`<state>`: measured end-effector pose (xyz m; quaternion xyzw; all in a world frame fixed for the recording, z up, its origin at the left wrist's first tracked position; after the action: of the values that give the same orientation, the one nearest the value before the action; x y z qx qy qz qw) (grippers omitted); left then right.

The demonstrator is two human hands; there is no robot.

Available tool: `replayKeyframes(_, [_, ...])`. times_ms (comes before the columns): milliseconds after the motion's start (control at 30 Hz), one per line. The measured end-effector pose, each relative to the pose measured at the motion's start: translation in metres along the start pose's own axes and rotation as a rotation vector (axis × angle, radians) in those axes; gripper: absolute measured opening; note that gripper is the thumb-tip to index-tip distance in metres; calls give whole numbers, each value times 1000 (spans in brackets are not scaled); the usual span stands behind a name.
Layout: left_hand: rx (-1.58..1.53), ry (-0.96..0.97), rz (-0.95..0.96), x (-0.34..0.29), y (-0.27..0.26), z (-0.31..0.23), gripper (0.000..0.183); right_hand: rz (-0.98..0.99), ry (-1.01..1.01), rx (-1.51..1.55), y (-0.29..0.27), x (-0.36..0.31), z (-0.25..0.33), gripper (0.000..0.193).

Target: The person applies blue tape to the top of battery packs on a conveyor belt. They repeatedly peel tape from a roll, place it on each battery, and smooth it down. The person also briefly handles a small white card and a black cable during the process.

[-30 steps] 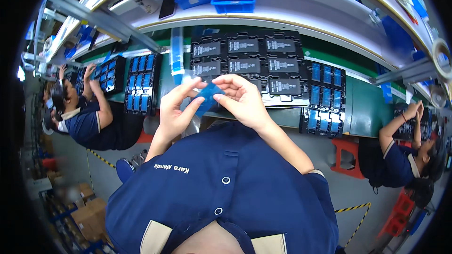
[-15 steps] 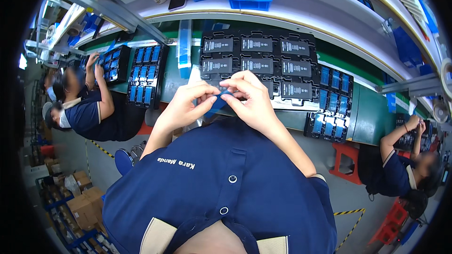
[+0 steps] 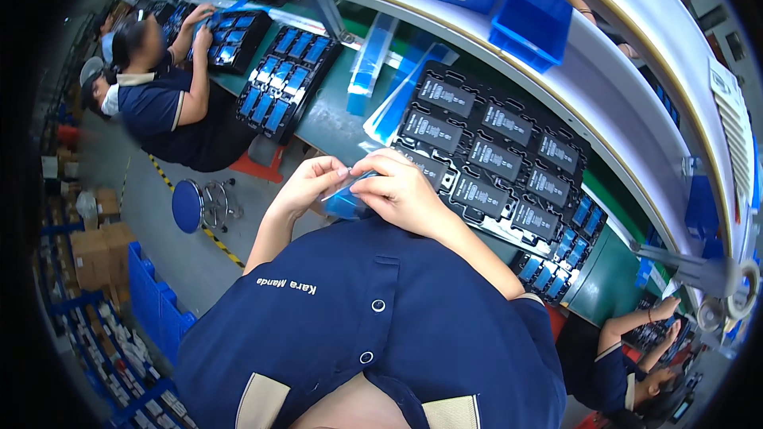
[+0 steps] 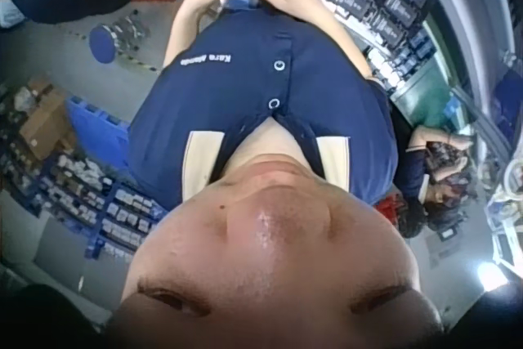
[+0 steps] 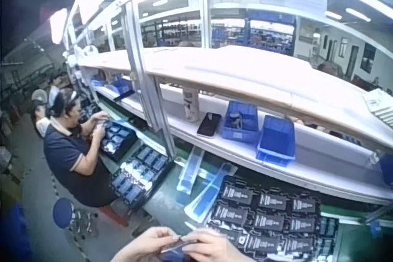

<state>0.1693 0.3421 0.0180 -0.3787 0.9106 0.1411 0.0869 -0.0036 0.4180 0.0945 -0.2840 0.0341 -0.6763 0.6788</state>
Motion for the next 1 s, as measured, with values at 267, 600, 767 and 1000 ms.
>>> replayKeyframes(267, [83,-136,-926,-18,-203,253,9,-107,303,119,-20,-9,-19,12])
replayKeyframes(600, [-247,-235,-1069,-9,-281,307,6,-665,679,677,-45,-82,-56,20])
replayKeyframes(767, [-165,-557,-1068,3,-296,329,15,-779,686,656,-40,-84,-52,20])
replayKeyframes(1000, [1007,-134,493,71,-169,170,33,-928,769,544,-41,-86,-50,17])
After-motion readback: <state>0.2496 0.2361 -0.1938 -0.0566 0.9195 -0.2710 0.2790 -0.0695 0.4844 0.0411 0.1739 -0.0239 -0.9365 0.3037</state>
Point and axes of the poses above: each hand's wrist, its own x-axis towards the middle knuckle, its own y-axis out of the palm, z = x × y, the point moved 5 cm from there along x, towards the middle knuckle, and after that the axes turned 12 degrees about y, right-handed, at the moved point
